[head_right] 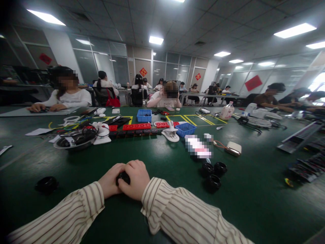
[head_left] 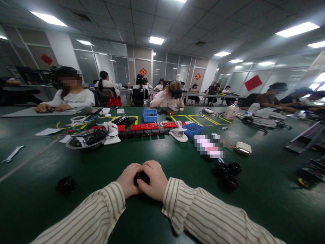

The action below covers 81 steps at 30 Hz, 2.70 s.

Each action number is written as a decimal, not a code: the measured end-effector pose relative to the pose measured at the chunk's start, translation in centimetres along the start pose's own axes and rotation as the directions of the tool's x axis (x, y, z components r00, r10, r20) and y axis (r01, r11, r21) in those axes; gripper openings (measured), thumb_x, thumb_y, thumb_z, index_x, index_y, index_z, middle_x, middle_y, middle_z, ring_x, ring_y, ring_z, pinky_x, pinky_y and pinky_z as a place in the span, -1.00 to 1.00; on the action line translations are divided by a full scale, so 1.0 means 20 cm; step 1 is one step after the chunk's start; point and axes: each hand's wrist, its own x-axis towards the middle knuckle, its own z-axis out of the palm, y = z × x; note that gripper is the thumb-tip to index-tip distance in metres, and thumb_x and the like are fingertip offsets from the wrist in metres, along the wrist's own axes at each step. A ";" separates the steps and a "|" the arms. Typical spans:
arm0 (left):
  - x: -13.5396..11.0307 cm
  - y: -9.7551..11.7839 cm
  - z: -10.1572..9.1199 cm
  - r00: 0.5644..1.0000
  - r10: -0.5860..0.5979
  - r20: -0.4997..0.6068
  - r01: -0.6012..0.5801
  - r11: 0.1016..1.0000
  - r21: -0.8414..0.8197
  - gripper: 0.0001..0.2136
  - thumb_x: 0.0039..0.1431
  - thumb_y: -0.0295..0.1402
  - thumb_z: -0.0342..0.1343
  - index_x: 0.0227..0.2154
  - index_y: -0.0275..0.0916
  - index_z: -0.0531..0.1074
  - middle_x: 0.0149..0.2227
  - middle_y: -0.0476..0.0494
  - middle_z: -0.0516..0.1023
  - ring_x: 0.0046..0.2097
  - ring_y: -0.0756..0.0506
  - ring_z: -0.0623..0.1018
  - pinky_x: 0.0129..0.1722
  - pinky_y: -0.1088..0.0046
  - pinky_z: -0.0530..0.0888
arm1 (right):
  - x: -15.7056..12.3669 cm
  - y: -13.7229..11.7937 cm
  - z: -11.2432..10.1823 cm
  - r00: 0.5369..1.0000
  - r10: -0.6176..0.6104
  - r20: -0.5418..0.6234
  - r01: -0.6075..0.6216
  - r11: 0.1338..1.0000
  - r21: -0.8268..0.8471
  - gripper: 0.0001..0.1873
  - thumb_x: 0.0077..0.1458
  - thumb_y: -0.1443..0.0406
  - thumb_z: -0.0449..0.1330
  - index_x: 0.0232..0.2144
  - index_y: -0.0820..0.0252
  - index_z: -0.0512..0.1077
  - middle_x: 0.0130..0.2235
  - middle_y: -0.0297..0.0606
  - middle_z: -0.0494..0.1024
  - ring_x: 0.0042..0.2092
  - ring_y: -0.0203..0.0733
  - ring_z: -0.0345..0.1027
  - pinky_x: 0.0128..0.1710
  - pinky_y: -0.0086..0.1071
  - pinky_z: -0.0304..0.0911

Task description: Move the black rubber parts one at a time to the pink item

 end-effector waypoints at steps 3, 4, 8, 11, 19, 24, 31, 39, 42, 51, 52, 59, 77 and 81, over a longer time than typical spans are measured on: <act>0.00 0.01 0.00 1.000 0.031 0.000 -0.031 0.998 -0.051 -0.64 -0.28 -0.40 0.17 -0.29 -0.28 0.38 -0.24 -0.17 0.44 -0.12 -0.23 0.42 -0.05 0.21 0.36 | 0.00 0.00 0.00 0.994 -0.114 -0.004 0.114 0.991 0.074 -0.79 -0.18 0.41 0.07 -0.38 0.18 0.34 -0.30 -0.26 0.44 -0.18 -0.16 0.24 -0.08 -0.24 0.11; 0.00 0.01 0.00 0.999 0.039 0.006 -0.039 0.997 -0.067 -0.65 -0.27 -0.40 0.16 -0.29 -0.28 0.38 -0.24 -0.17 0.44 -0.11 -0.22 0.42 -0.04 0.21 0.36 | 0.00 0.00 -0.01 0.990 -0.140 -0.004 0.140 0.986 0.094 -0.78 -0.19 0.42 0.04 -0.39 0.17 0.33 -0.31 -0.27 0.44 -0.19 -0.16 0.24 -0.08 -0.24 0.11; -0.01 0.00 0.01 0.999 0.024 -0.028 -0.026 0.995 -0.092 -0.59 -0.27 -0.39 0.17 -0.23 -0.27 0.35 -0.17 -0.18 0.43 -0.08 -0.23 0.41 -0.01 0.18 0.34 | 0.00 -0.01 -0.01 0.991 -0.131 -0.016 0.132 0.985 0.114 -0.74 -0.17 0.41 0.04 -0.32 0.19 0.33 -0.28 -0.24 0.44 -0.16 -0.16 0.24 -0.05 -0.24 0.10; -0.01 -0.02 0.03 0.999 -0.005 -0.047 0.003 0.998 -0.055 -0.53 -0.28 -0.34 0.21 -0.19 -0.24 0.32 -0.16 -0.18 0.41 -0.09 -0.23 0.40 -0.02 0.16 0.32 | -0.01 -0.02 -0.02 0.998 -0.031 -0.051 0.035 0.997 0.072 -0.71 -0.11 0.32 0.14 -0.24 0.22 0.33 -0.19 -0.19 0.41 -0.11 -0.13 0.21 -0.03 -0.22 0.09; 0.00 -0.03 0.02 1.000 -0.005 0.010 0.005 1.000 0.028 -0.66 -0.24 -0.35 0.17 -0.29 -0.29 0.35 -0.26 -0.17 0.40 -0.18 -0.20 0.40 -0.12 0.21 0.37 | 0.00 0.00 0.00 0.996 0.084 -0.027 -0.085 0.996 -0.033 -0.78 -0.09 0.24 0.21 -0.34 0.20 0.36 -0.28 -0.23 0.38 -0.19 -0.14 0.21 -0.13 -0.23 0.12; 0.00 -0.02 0.01 0.999 0.042 -0.002 -0.042 0.998 -0.040 -0.68 -0.25 -0.38 0.16 -0.32 -0.28 0.38 -0.24 -0.17 0.43 -0.13 -0.20 0.41 -0.05 0.23 0.35 | 0.00 0.00 0.00 0.996 -0.082 -0.019 0.083 0.995 0.059 -0.83 -0.17 0.40 0.07 -0.41 0.17 0.33 -0.32 -0.27 0.43 -0.20 -0.16 0.24 -0.11 -0.25 0.12; -0.01 -0.03 0.03 0.999 0.037 -0.023 -0.038 0.997 -0.072 -0.56 -0.27 -0.38 0.18 -0.20 -0.28 0.34 -0.15 -0.19 0.41 -0.07 -0.22 0.39 0.01 0.18 0.31 | -0.01 -0.02 -0.01 0.990 -0.133 -0.040 0.137 0.983 0.118 -0.75 -0.17 0.40 0.04 -0.34 0.18 0.33 -0.28 -0.24 0.45 -0.15 -0.15 0.24 -0.04 -0.22 0.10; 0.00 -0.03 0.02 1.000 -0.006 -0.014 0.007 1.000 0.021 -0.65 -0.24 -0.30 0.16 -0.30 -0.23 0.31 -0.26 -0.12 0.38 -0.19 -0.19 0.39 -0.13 0.20 0.36 | -0.01 -0.01 0.00 0.997 0.075 -0.016 -0.076 0.996 -0.037 -0.73 -0.10 0.22 0.23 -0.31 0.20 0.35 -0.25 -0.22 0.38 -0.17 -0.13 0.20 -0.10 -0.21 0.11; 0.00 -0.02 0.01 1.000 0.013 0.001 -0.013 1.000 0.017 -0.71 -0.24 -0.33 0.15 -0.35 -0.24 0.33 -0.29 -0.13 0.39 -0.20 -0.19 0.40 -0.14 0.20 0.37 | 0.00 0.00 0.01 0.999 0.037 -0.008 -0.037 0.999 -0.032 -0.82 -0.10 0.30 0.18 -0.35 0.20 0.35 -0.29 -0.24 0.39 -0.19 -0.15 0.21 -0.12 -0.23 0.12; -0.01 -0.04 0.03 0.998 0.067 -0.004 -0.067 0.995 -0.070 -0.59 -0.26 -0.39 0.15 -0.22 -0.24 0.36 -0.16 -0.17 0.42 -0.05 -0.23 0.39 0.05 0.15 0.29 | 0.00 0.00 0.00 0.974 -0.227 -0.020 0.228 0.963 0.145 -0.78 -0.25 0.43 -0.01 -0.45 0.16 0.31 -0.36 -0.27 0.46 -0.21 -0.17 0.26 -0.07 -0.23 0.11; -0.01 -0.04 0.04 0.998 0.061 -0.008 -0.062 0.995 -0.082 -0.57 -0.27 -0.40 0.15 -0.20 -0.25 0.35 -0.14 -0.17 0.42 -0.04 -0.24 0.39 0.05 0.15 0.29 | 0.00 0.00 0.00 0.975 -0.221 -0.031 0.223 0.963 0.150 -0.77 -0.24 0.42 -0.01 -0.43 0.17 0.32 -0.34 -0.27 0.46 -0.20 -0.17 0.26 -0.06 -0.23 0.11; -0.01 0.00 0.01 1.000 0.004 -0.015 -0.005 0.997 -0.081 -0.53 -0.26 -0.31 0.22 -0.18 -0.23 0.30 -0.19 -0.15 0.41 -0.12 -0.22 0.41 -0.06 0.16 0.36 | -0.01 -0.02 -0.01 0.998 0.029 -0.057 -0.027 0.999 0.034 -0.69 -0.11 0.25 0.18 -0.24 0.19 0.32 -0.18 -0.18 0.37 -0.10 -0.10 0.19 -0.05 -0.20 0.10; -0.01 -0.01 0.01 0.999 0.047 -0.017 -0.049 0.996 -0.080 -0.61 -0.26 -0.42 0.14 -0.24 -0.26 0.36 -0.17 -0.18 0.42 -0.07 -0.22 0.39 0.02 0.18 0.32 | -0.01 -0.02 -0.01 0.990 -0.138 -0.020 0.139 0.984 0.110 -0.79 -0.16 0.44 0.04 -0.38 0.19 0.34 -0.29 -0.25 0.47 -0.15 -0.16 0.25 -0.04 -0.25 0.10; -0.01 0.00 0.01 1.000 0.016 -0.025 -0.018 0.997 -0.077 -0.54 -0.26 -0.39 0.19 -0.17 -0.24 0.31 -0.16 -0.17 0.41 -0.09 -0.22 0.40 -0.03 0.16 0.35 | -0.01 -0.03 -0.02 0.999 -0.033 -0.038 0.036 0.997 0.069 -0.74 -0.11 0.35 0.14 -0.27 0.20 0.33 -0.20 -0.20 0.41 -0.11 -0.13 0.22 -0.05 -0.23 0.11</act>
